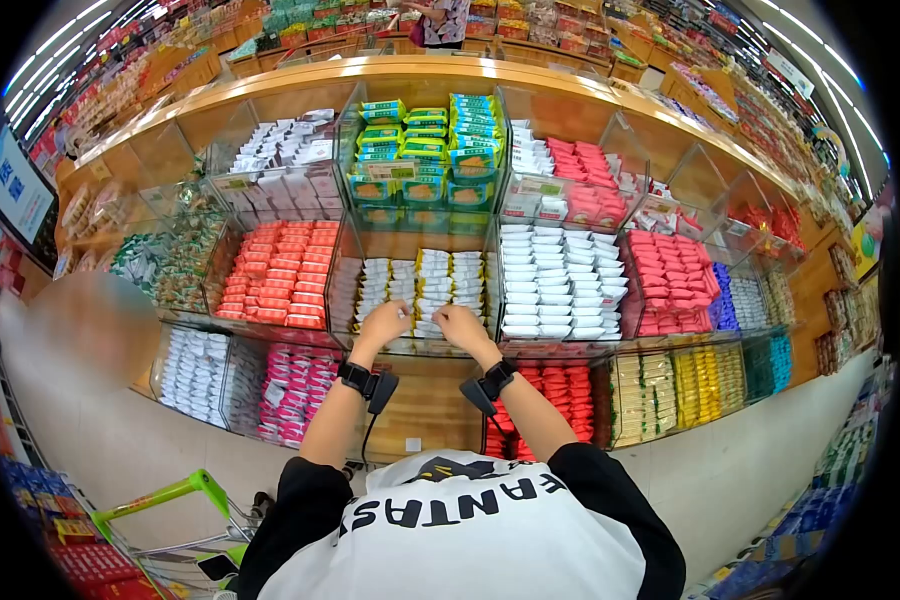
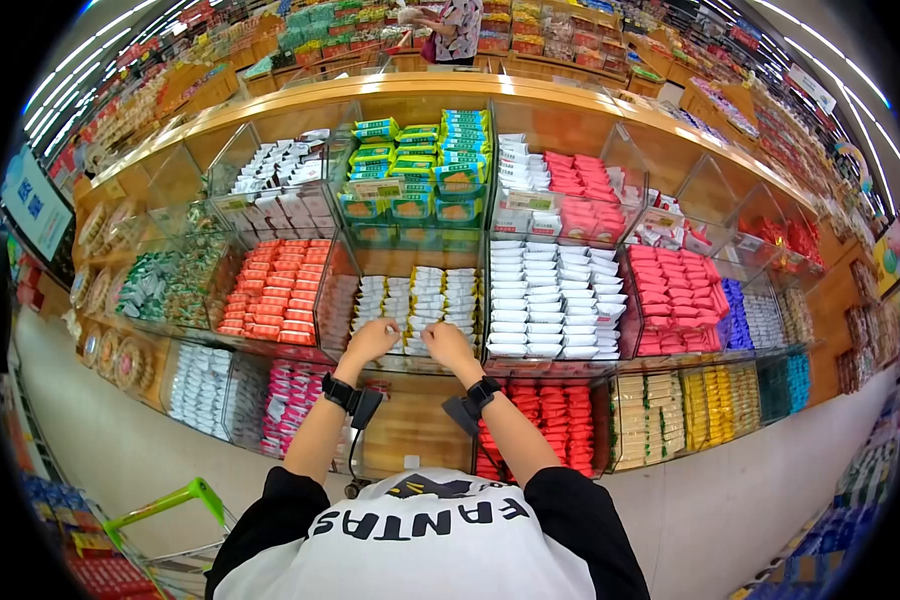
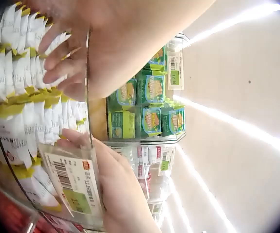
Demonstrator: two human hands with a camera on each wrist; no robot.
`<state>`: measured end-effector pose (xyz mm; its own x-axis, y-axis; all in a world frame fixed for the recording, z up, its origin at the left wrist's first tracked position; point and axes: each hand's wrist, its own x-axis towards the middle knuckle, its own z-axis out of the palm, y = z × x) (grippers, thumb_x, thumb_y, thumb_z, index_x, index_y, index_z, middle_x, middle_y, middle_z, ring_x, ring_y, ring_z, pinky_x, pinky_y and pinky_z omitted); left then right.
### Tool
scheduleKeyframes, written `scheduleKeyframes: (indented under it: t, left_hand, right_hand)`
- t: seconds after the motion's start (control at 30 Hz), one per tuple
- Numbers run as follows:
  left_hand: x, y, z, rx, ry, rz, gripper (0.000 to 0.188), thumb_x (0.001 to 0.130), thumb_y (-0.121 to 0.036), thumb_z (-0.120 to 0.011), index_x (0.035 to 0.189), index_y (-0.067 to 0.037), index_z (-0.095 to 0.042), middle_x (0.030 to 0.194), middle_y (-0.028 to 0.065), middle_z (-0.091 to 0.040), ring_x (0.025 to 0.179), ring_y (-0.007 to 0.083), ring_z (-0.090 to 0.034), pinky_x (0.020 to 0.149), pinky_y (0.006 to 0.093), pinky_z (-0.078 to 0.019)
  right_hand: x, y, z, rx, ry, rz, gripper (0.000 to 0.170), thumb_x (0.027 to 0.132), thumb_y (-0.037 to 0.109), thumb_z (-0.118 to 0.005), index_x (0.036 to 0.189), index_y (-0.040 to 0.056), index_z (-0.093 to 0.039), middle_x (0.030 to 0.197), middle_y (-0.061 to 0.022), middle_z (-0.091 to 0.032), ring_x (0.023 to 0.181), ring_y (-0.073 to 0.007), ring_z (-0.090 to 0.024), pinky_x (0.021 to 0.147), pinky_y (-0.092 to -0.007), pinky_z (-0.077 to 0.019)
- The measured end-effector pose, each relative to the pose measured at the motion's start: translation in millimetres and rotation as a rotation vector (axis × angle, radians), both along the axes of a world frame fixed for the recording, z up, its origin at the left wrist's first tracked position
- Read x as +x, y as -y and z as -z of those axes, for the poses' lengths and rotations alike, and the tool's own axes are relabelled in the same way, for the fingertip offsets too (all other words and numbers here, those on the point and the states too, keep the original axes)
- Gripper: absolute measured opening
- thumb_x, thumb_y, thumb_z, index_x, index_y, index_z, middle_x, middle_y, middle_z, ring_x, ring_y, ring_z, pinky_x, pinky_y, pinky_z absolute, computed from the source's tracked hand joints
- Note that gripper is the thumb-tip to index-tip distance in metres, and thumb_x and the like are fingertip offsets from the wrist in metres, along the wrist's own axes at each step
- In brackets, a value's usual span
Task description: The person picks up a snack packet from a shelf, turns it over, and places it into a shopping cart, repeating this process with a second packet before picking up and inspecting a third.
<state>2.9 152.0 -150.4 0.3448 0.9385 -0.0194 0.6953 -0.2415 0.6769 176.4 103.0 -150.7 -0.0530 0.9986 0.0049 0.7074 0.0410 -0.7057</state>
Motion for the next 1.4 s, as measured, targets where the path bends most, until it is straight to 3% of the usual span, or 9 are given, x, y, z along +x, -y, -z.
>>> scheduleKeyframes:
  t: [0.07,0.2,0.37,0.5,0.67,0.77,0.97,1.17,1.4]
  left_hand:
    - [1,-3,3,-0.094,-0.187,0.1,0.021,0.066,-0.025,-0.056,0.078,-0.008,-0.062,0.073,0.0133,-0.06,0.075,0.0301,-0.057,0.064,0.0366,-0.0455]
    - [2,-7,5,-0.169,-0.21,0.127,0.023,0.066,-0.026,-0.056,0.078,-0.007,-0.061,0.072,0.0144,-0.06,0.068,0.0278,-0.059,0.062,0.0354,-0.0458]
    - [2,-9,-1,-0.484,-0.111,0.155,0.023,0.068,-0.02,-0.056,0.079,0.0,-0.06,0.066,0.0123,-0.061,0.053,0.0185,-0.06,0.051,0.0325,-0.0452]
    - [5,-12,1,-0.561,-0.124,0.174,0.022,0.069,-0.018,-0.056,0.081,0.0,-0.06,0.064,0.0095,-0.061,0.054,0.0181,-0.06,0.049,0.0317,-0.0448]
    - [14,-17,-2,-0.592,-0.368,0.323,0.031,0.074,-0.019,-0.054,0.099,-0.003,-0.057,0.078,0.0088,-0.062,0.068,0.0177,-0.061,0.05,0.0325,-0.0473]
    - [9,-21,15,-0.701,-0.218,0.256,0.029,0.075,-0.021,-0.054,0.099,-0.004,-0.056,0.087,0.0094,-0.062,0.074,0.0192,-0.06,0.06,0.0365,-0.049]
    - [10,-16,-8,-0.77,-0.21,0.295,0.04,0.075,-0.023,-0.054,0.11,-0.005,-0.049,0.102,0.0113,-0.056,0.087,0.0226,-0.057,0.066,0.0377,-0.0489]
    - [10,-15,-16,-0.818,-0.236,0.324,0.051,0.072,-0.023,-0.056,0.117,-0.004,-0.041,0.107,0.0099,-0.053,0.093,0.022,-0.054,0.067,0.0354,-0.0485]
    - [9,-19,-5,-0.817,-0.195,0.29,0.056,0.06,-0.018,-0.066,0.111,-0.003,-0.046,0.099,0.0096,-0.054,0.088,0.0207,-0.054,0.065,0.0334,-0.0484]
  right_hand:
    - [-2,2,-4,0.004,0.001,0.014,0.027,0.078,0.022,-0.045,0.075,0.0003,-0.06,0.074,-0.019,-0.058,0.071,-0.0354,-0.055,0.066,-0.0416,-0.0435]
    - [-3,8,-16,-0.049,0.04,0.054,0.029,0.077,0.023,-0.046,0.07,-0.0018,-0.059,0.071,-0.0203,-0.058,0.068,-0.0357,-0.055,0.065,-0.0423,-0.0441]
    - [-4,7,-14,-0.133,0.135,0.077,0.034,0.076,0.027,-0.047,0.067,-0.0024,-0.06,0.07,-0.0229,-0.057,0.066,-0.0376,-0.055,0.064,-0.0437,-0.0447]
    - [-3,7,-11,-0.13,0.2,0.111,0.04,0.076,0.031,-0.046,0.067,-0.0049,-0.06,0.07,-0.0255,-0.057,0.068,-0.0399,-0.056,0.065,-0.0443,-0.045]
    - [-3,3,-5,-0.15,0.179,0.101,0.044,0.078,0.034,-0.046,0.063,-0.0049,-0.059,0.068,-0.0257,-0.056,0.067,-0.0398,-0.055,0.066,-0.044,-0.0447]
    - [-1,3,-5,-0.159,0.166,0.096,0.046,0.08,0.036,-0.045,0.06,-0.0046,-0.058,0.065,-0.0251,-0.056,0.064,-0.0393,-0.054,0.065,-0.0433,-0.0444]
    - [-1,3,-15,-0.237,0.101,0.029,0.047,0.08,0.036,-0.043,0.067,-0.0059,-0.059,0.071,-0.0253,-0.057,0.07,-0.0387,-0.056,0.067,-0.0436,-0.0444]
    - [-2,3,-14,-0.217,0.083,0.038,0.045,0.079,0.035,-0.044,0.066,-0.0049,-0.06,0.068,-0.0242,-0.057,0.068,-0.0381,-0.055,0.066,-0.043,-0.0444]
    - [-2,3,-12,-0.181,0.071,0.058,0.042,0.078,0.033,-0.045,0.067,-0.0037,-0.061,0.068,-0.0227,-0.058,0.068,-0.0371,-0.056,0.065,-0.0421,-0.0448]
